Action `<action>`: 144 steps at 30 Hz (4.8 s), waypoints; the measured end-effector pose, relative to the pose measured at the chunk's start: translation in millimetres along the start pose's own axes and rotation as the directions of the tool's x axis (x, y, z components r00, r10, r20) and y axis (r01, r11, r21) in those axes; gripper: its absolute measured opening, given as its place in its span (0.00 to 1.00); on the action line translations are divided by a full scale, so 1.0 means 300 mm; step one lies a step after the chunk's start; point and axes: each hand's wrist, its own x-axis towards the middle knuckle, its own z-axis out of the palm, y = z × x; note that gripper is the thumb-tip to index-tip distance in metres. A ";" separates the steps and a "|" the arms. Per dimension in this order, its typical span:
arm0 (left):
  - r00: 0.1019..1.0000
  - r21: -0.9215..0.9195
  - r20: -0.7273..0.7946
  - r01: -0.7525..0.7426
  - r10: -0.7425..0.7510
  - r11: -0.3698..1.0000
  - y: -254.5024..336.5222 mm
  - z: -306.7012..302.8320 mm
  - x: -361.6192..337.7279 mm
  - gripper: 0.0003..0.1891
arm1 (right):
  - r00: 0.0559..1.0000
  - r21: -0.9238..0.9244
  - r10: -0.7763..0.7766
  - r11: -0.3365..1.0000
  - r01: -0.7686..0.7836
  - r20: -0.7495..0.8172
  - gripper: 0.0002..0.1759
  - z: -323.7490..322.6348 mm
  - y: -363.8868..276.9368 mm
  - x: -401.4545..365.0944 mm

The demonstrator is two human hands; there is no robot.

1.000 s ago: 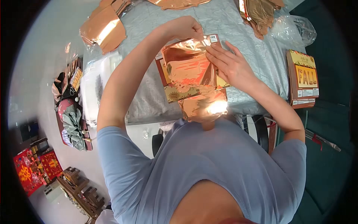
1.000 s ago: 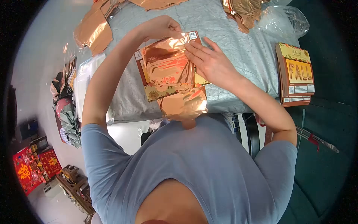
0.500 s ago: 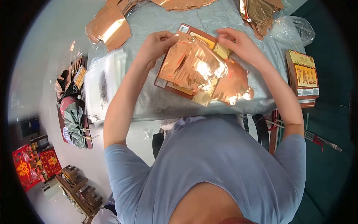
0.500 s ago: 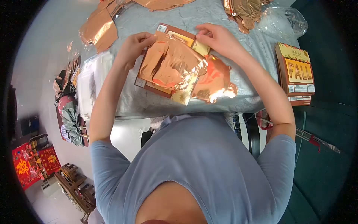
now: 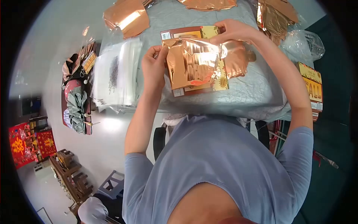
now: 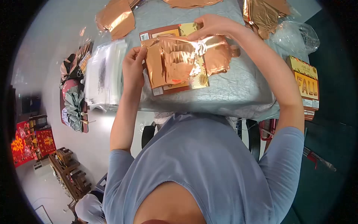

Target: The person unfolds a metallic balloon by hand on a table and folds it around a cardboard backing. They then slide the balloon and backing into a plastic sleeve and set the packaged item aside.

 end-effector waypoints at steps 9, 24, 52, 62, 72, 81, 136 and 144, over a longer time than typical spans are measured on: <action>0.969 -0.115 -0.187 -0.183 0.159 0.976 -0.030 0.023 -0.086 0.08 | 0.979 0.142 -0.154 0.981 0.135 0.133 0.29 -0.007 -0.078 0.070; 0.991 -0.300 -0.122 0.021 -0.060 0.954 -0.032 0.069 -0.180 0.07 | 0.916 -0.082 -0.059 0.992 0.100 0.397 0.11 -0.114 -0.084 0.206; 0.630 0.596 0.761 -0.773 0.154 0.219 -0.040 0.226 -0.359 0.51 | 0.517 -0.492 0.262 0.784 0.379 0.815 0.14 0.071 -0.228 0.544; 0.649 0.601 0.746 -0.752 0.148 0.272 -0.035 0.224 -0.360 0.49 | 0.986 -0.659 0.003 0.744 0.108 0.166 0.11 -0.160 -0.145 0.169; 0.646 0.598 0.747 -0.756 0.155 0.267 -0.034 0.224 -0.358 0.50 | 0.983 -0.310 0.107 0.949 -0.056 0.149 0.14 -0.093 -0.034 -0.016; 0.638 0.599 0.753 -0.767 0.163 0.230 -0.038 0.225 -0.358 0.47 | 0.989 -0.134 0.010 0.991 0.010 0.147 0.10 -0.081 0.008 -0.041; 0.639 0.607 0.757 -0.764 0.132 0.217 -0.051 0.229 -0.357 0.45 | 0.959 -0.120 0.070 0.987 -0.107 -0.275 0.03 -0.094 0.078 -0.634; 0.640 0.606 0.756 -0.763 0.138 0.225 -0.040 0.233 -0.357 0.48 | 0.880 -0.038 0.083 0.993 -0.113 -0.468 0.10 -0.227 0.107 -0.686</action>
